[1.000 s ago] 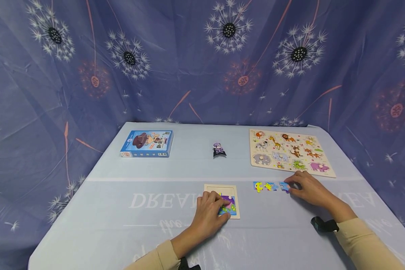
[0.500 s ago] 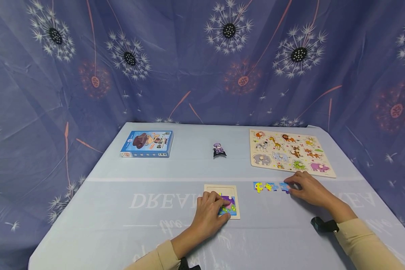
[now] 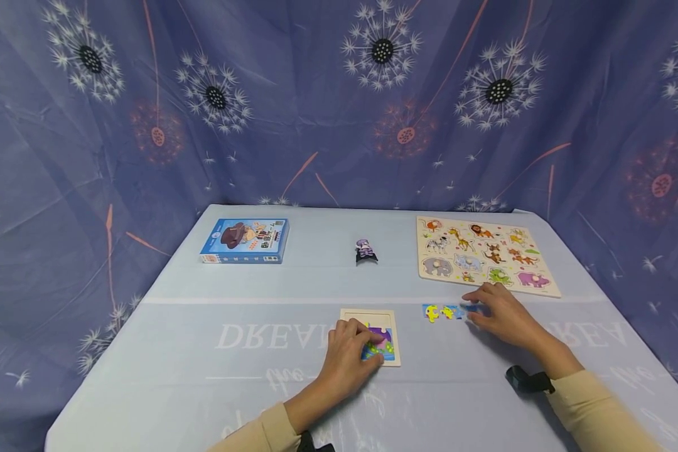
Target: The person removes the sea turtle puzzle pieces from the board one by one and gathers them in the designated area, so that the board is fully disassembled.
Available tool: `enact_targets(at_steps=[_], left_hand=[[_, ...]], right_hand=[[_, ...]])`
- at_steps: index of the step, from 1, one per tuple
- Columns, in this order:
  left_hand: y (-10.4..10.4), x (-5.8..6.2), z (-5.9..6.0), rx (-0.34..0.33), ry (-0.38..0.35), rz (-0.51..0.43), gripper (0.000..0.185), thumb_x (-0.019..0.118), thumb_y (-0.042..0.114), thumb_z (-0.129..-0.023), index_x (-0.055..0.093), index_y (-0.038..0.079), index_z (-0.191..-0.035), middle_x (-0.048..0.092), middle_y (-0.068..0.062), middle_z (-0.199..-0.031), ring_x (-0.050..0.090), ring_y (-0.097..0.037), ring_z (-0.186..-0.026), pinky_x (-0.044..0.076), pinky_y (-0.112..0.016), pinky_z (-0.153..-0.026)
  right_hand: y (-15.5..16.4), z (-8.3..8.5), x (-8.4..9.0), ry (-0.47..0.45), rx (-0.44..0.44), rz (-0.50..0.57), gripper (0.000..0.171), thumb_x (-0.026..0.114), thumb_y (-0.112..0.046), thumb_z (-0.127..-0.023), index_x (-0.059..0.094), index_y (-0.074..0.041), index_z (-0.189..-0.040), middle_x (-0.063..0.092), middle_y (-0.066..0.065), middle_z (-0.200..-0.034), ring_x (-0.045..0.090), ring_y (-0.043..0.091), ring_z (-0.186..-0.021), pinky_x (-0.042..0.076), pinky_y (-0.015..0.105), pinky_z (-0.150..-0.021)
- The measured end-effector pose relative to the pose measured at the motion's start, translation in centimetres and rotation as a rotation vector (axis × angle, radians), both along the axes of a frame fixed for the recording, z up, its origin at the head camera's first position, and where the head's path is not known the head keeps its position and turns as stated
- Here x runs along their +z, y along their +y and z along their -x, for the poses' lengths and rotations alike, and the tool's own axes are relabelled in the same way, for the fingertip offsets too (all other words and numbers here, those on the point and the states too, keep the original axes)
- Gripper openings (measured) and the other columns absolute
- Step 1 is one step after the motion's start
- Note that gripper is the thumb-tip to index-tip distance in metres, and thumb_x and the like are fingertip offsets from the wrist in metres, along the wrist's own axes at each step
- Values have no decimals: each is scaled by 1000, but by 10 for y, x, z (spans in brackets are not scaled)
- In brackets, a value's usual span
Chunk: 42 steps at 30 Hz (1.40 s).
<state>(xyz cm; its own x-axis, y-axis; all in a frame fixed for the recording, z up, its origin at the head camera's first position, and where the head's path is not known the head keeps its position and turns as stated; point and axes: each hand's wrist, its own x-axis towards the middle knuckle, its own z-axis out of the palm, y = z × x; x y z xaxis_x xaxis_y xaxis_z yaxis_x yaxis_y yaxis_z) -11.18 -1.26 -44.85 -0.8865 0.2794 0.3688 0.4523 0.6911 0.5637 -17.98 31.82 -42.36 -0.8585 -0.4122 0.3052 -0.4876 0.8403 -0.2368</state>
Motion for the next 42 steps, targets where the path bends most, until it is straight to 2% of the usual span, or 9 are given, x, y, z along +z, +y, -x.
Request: enact_targets(at_steps=[4, 9, 15, 19, 26, 32, 42], left_hand=[[-4, 3, -1, 7, 7, -15, 27, 76, 21, -71, 73, 15, -97, 53, 4, -93, 42, -13, -92, 31, -34, -82], [-19, 6, 1, 10, -46, -36, 31, 76, 21, -72, 72, 14, -102, 53, 2, -94, 41, -14, -93, 31, -35, -83], [-41, 5, 8, 31, -97, -32, 34, 77, 20, -74, 70, 12, -106, 56, -1, -99, 43, -17, -97, 32, -38, -83], [-55, 6, 13, 28, -117, -37, 35, 76, 19, -74, 69, 11, -108, 57, -3, -104, 44, -20, -102, 34, -42, -87], [-70, 6, 23, -58, -94, 1, 44, 78, 22, -73, 66, 8, -113, 58, -9, -124, 44, -30, -117, 32, -50, -95], [-71, 6, 29, -134, -155, 50, 55, 77, 30, -74, 62, 7, -122, 51, -11, -138, 35, -36, -134, 26, -59, -104], [-72, 5, 31, -185, -172, 107, 64, 75, 33, -76, 55, 6, -131, 43, -13, -146, 29, -38, -139, 20, -61, -108]], right_hand=[[-25, -3, 0, -4, 16, 1, 31, 75, -15, -76, 69, -8, -105, 61, 1, -92, 48, 16, -88, 40, 39, -76], [-55, -8, -2, -16, 43, -3, 30, 77, -22, -75, 71, -11, -102, 60, -2, -93, 47, 13, -87, 40, 36, -75], [-86, -12, -4, 22, 83, 0, 30, 79, -25, -72, 71, -13, -99, 60, -4, -92, 45, 10, -84, 40, 32, -72], [-107, -17, -4, 1, 85, 7, 31, 79, -28, -73, 71, -15, -100, 60, -5, -93, 45, 9, -84, 41, 33, -74], [-141, -21, -6, -69, 81, 43, 31, 78, -32, -74, 71, -16, -99, 60, -5, -90, 42, 9, -82, 38, 30, -73], [-165, -23, -8, -118, 79, 62, 31, 77, -33, -75, 71, -16, -100, 59, -6, -88, 42, 8, -82, 38, 28, -73], [-187, -22, -12, -81, 145, 99, 28, 78, -30, -72, 70, -16, -96, 59, -5, -88, 44, 8, -82, 40, 30, -77]])
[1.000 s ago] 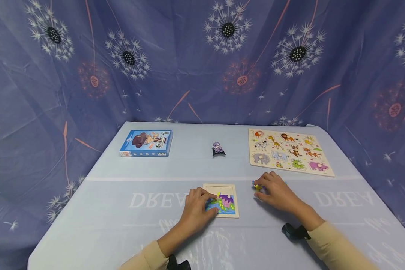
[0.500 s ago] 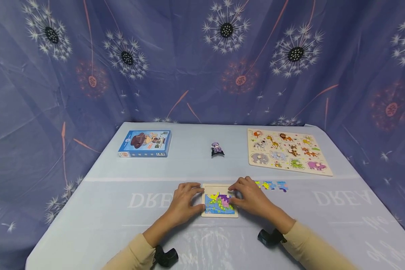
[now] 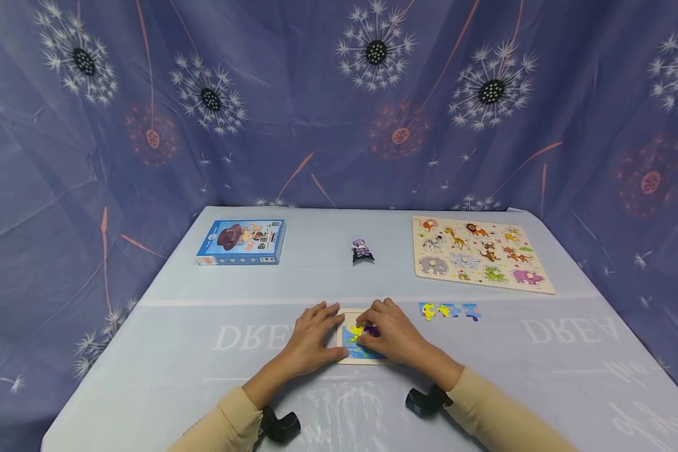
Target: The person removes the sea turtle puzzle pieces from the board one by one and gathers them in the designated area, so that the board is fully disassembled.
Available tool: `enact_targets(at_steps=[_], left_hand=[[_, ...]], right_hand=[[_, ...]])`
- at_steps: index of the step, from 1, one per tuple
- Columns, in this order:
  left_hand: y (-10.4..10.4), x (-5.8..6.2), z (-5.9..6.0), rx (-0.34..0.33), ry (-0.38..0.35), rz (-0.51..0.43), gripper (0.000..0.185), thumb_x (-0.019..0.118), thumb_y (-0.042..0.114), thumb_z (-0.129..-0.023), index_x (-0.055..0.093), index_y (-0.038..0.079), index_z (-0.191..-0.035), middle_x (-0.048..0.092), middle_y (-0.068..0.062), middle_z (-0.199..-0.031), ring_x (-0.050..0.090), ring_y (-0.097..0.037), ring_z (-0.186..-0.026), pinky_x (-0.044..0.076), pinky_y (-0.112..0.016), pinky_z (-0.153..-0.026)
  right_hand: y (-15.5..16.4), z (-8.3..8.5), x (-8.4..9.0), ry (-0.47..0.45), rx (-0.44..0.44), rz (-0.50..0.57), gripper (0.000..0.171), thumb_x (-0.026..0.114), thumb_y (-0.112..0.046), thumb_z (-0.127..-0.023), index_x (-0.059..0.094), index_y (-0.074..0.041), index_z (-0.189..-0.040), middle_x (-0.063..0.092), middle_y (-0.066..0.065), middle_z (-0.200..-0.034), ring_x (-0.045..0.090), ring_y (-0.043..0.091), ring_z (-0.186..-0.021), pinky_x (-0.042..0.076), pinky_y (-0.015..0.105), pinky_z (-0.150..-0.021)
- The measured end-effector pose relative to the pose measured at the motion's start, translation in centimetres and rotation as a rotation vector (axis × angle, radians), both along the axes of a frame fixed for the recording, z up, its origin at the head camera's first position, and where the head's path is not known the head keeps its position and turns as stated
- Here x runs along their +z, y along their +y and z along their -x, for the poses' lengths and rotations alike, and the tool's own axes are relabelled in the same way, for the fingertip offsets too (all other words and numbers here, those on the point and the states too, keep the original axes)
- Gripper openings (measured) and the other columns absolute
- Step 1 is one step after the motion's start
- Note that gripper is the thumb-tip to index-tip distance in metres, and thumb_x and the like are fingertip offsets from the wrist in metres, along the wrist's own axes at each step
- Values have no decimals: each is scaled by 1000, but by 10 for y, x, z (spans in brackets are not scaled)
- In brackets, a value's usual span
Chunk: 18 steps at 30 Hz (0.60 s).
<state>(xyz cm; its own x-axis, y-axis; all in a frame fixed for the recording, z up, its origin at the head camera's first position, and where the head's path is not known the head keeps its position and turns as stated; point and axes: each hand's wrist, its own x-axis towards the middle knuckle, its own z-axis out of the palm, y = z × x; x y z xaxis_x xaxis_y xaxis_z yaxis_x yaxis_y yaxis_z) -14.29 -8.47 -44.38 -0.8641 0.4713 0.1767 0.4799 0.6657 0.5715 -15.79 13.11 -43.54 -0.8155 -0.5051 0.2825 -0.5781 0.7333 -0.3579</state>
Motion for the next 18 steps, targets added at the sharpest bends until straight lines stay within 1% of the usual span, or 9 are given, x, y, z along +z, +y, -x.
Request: enact_targets(at_steps=[6, 13, 18], left_hand=[[0, -1, -1, 0, -23, 25, 68, 72, 38, -79, 51, 6, -135, 40, -12, -148, 26, -37, -141, 14, -61, -112], [1, -2, -2, 17, 1, 18, 66, 72, 36, -79, 52, 4, -133, 44, -14, -145, 30, -39, -139, 17, -62, -110], [1, -3, -4, 25, -3, 0, 65, 72, 36, -79, 53, 4, -132, 45, -14, -144, 31, -38, -139, 17, -62, -111]], right_hand=[[-4, 1, -2, -10, -3, -8, 30, 79, -33, -72, 70, -17, -96, 58, -5, -87, 43, 8, -81, 39, 28, -76], [-7, 1, -5, -25, -28, -5, 29, 78, -34, -72, 72, -18, -95, 56, -6, -86, 40, 8, -79, 36, 27, -74], [-10, -2, -6, -34, -59, 12, 28, 79, -33, -72, 74, -19, -96, 55, -6, -87, 39, 8, -79, 33, 27, -72]])
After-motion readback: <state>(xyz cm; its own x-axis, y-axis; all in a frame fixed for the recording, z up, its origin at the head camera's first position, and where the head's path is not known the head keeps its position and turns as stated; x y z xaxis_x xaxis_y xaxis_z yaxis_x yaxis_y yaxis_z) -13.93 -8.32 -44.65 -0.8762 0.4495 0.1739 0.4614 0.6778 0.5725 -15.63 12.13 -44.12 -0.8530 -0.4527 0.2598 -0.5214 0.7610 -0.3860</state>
